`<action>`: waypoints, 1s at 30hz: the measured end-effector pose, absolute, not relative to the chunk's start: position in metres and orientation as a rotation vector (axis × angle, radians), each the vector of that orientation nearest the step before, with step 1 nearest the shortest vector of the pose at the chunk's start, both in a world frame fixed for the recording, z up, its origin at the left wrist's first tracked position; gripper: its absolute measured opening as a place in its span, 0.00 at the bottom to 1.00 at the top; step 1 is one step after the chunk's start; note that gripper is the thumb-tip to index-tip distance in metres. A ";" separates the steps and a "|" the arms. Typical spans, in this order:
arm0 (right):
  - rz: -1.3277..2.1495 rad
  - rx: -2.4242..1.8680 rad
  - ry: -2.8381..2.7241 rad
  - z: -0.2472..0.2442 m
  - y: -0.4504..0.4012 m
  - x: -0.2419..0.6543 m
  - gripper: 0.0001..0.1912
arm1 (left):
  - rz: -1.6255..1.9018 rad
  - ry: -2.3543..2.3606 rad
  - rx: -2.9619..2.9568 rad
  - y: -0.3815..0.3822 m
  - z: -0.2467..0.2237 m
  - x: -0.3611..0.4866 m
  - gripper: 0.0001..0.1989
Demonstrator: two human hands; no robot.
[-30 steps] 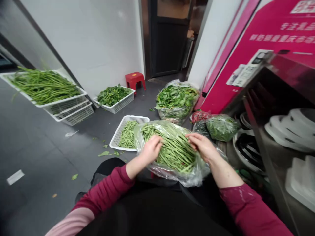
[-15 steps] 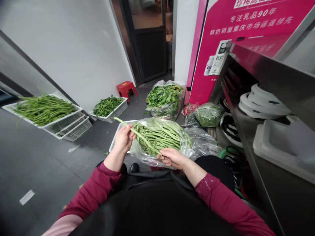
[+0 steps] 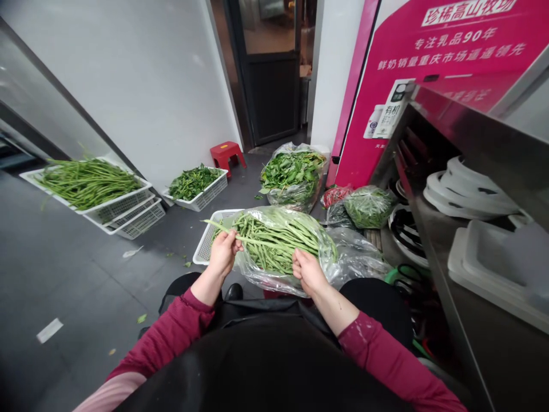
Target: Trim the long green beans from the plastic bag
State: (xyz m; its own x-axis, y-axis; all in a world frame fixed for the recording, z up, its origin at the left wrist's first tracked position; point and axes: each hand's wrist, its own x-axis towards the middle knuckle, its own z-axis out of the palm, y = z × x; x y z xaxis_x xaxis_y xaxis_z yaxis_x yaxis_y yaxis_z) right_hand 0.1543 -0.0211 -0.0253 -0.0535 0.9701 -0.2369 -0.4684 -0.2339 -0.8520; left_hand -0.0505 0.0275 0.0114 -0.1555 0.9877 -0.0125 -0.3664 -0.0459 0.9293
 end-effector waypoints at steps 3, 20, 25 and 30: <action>1.514 -0.927 -0.602 -0.024 -0.013 0.158 0.18 | 1.423 1.014 0.754 0.017 -0.004 -0.046 0.11; 2.029 -1.041 -1.217 -0.021 -0.010 0.147 0.19 | 1.316 1.021 0.598 0.023 0.006 -0.034 0.11; 1.972 -1.140 -0.889 -0.033 -0.013 0.140 0.19 | 1.309 1.140 0.930 0.001 0.014 -0.025 0.11; 1.812 -1.308 -0.537 -0.054 -0.001 0.150 0.17 | 1.214 1.012 1.584 -0.047 0.032 -0.007 0.08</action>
State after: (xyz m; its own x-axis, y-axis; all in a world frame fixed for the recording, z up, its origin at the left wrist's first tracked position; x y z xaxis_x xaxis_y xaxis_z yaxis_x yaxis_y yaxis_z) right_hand 0.1501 -0.0014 -0.0541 -0.1256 0.8104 -0.5723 -0.3674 -0.5738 -0.7319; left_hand -0.0071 -0.0467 0.0321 0.1928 0.9445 0.2661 0.0915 -0.2873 0.9534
